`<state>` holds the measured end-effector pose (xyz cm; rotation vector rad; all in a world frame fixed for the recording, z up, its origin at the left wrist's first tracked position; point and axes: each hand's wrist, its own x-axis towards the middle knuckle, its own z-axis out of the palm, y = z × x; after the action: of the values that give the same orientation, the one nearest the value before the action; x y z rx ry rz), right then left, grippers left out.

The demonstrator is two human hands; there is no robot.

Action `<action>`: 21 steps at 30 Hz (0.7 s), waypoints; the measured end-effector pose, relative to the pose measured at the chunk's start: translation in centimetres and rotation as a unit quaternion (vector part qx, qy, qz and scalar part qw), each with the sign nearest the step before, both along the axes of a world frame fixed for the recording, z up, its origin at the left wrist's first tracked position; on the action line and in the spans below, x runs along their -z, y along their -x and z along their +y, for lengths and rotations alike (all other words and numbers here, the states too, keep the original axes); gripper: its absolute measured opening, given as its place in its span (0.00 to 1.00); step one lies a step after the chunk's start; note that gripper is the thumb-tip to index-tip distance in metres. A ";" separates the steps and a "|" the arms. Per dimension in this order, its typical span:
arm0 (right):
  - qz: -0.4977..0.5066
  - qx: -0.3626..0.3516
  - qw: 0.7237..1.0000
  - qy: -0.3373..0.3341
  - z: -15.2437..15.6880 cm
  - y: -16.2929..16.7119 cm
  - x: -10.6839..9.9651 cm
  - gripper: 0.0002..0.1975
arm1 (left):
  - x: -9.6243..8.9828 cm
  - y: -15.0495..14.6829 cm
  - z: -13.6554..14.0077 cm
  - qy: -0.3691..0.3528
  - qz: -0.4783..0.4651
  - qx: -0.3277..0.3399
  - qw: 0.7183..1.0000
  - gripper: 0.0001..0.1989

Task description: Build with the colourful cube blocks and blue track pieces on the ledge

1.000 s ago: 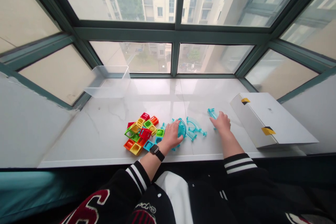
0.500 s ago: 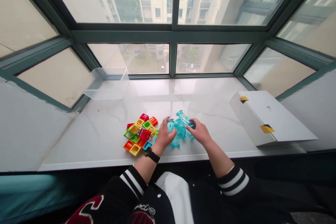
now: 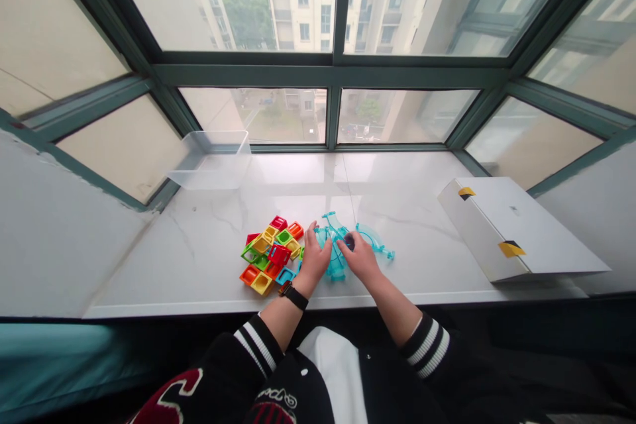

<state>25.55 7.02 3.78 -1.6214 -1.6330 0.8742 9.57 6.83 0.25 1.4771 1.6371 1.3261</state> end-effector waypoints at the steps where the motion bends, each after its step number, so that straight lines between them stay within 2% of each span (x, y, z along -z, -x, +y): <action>1: 0.013 0.013 1.000 -0.001 0.1 -0.4 0.0 0.18 | -0.1 0.0 0.0 0.005 0.006 0.006 1.000 0.33; 5: 0.043 0.070 0.997 0.006 0.4 -3.2 0.2 0.23 | -1.2 0.2 -0.1 -0.002 0.074 0.033 0.997 0.34; 10: -0.066 0.110 0.992 -0.008 0.7 -6.7 0.9 0.26 | -2.9 -1.5 -0.2 -0.049 0.223 0.119 0.966 0.39; 13: -0.118 0.084 0.989 -0.032 0.5 -7.1 1.7 0.26 | -3.2 -2.9 0.1 -0.008 0.319 0.162 0.934 0.38; 16: -0.158 0.040 0.985 -0.062 0.3 -6.8 2.6 0.22 | -3.4 -3.2 0.1 0.037 0.384 0.170 0.907 0.36; 18: -0.178 0.026 0.980 -0.088 0.3 -6.6 3.0 0.20 | -3.5 -2.9 -0.1 0.052 0.408 0.172 0.895 0.41; 21: -0.200 0.006 0.972 -0.119 0.7 -6.1 3.0 0.18 | -3.8 -2.3 -0.6 0.063 0.440 0.183 0.877 0.54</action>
<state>31.67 7.73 0.74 -1.7075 -1.9112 0.3347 11.88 6.28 4.02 2.3455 1.7404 0.3009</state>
